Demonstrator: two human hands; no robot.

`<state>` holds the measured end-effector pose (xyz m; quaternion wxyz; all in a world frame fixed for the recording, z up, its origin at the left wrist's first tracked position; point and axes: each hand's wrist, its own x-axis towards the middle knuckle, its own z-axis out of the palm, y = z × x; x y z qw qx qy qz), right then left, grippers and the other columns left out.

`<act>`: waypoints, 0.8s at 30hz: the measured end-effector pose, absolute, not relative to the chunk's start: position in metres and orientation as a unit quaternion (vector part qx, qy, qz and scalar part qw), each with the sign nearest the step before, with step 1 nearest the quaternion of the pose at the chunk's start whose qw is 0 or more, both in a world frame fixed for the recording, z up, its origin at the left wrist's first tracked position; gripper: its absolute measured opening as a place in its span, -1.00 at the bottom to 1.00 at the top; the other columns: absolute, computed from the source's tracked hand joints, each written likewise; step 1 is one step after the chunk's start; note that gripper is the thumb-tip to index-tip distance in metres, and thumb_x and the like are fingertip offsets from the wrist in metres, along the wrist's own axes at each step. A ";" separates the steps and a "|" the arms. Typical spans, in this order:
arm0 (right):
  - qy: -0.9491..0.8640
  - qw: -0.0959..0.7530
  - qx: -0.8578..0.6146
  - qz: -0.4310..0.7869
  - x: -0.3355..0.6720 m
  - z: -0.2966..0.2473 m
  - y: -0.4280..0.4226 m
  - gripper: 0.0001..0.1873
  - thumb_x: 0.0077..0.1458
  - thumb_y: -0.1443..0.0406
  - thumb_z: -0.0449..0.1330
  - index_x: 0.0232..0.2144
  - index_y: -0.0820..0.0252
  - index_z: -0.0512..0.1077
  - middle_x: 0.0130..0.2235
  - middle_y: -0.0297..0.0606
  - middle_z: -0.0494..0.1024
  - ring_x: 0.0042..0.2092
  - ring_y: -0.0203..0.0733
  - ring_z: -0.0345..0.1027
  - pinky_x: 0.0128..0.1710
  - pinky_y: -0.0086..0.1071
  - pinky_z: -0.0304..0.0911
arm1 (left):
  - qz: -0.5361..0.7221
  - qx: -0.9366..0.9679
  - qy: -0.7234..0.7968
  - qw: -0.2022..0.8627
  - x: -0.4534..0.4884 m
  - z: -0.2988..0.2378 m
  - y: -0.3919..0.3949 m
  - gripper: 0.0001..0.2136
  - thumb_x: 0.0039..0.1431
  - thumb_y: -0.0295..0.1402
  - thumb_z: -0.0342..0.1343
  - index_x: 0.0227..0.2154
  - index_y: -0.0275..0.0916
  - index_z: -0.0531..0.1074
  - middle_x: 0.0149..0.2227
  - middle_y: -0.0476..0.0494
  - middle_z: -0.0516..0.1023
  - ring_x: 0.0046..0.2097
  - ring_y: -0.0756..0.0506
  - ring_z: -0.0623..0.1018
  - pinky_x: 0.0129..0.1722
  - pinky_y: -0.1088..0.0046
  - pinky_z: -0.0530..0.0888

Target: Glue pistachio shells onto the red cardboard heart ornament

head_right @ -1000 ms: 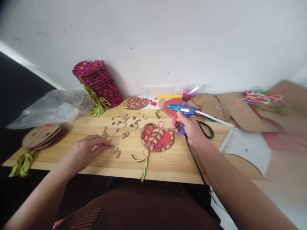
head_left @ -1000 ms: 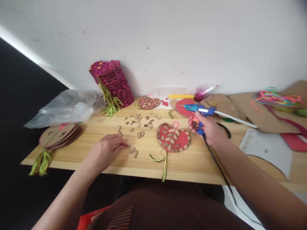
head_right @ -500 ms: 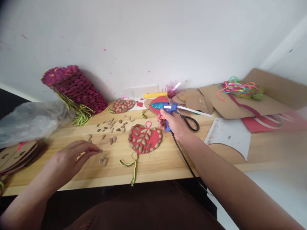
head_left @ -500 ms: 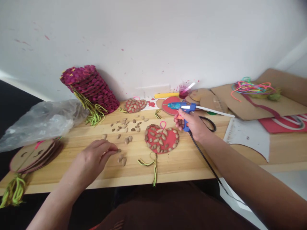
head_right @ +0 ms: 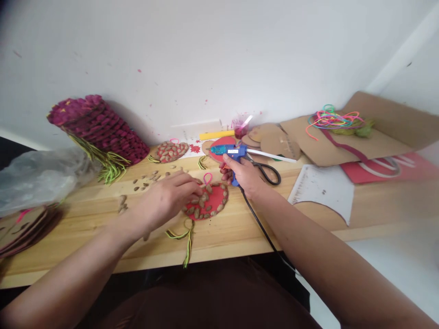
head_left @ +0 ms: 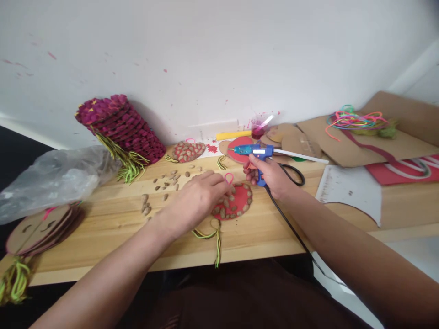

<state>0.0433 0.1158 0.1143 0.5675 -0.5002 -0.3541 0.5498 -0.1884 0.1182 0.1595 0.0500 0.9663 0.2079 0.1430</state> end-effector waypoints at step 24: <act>-0.358 0.563 -0.507 0.546 0.043 0.113 0.118 -0.58 0.02 -0.03 0.35 -0.52 0.21 0.47 -0.54 -0.29 0.49 -0.53 -0.33 0.38 -0.63 -0.50 0.21 | 0.089 0.987 0.133 0.012 -0.140 0.139 0.149 -0.80 0.37 -0.44 -0.02 -0.10 -0.25 0.50 -0.17 -0.16 0.51 -0.14 -0.12 0.43 -0.10 0.34 0.41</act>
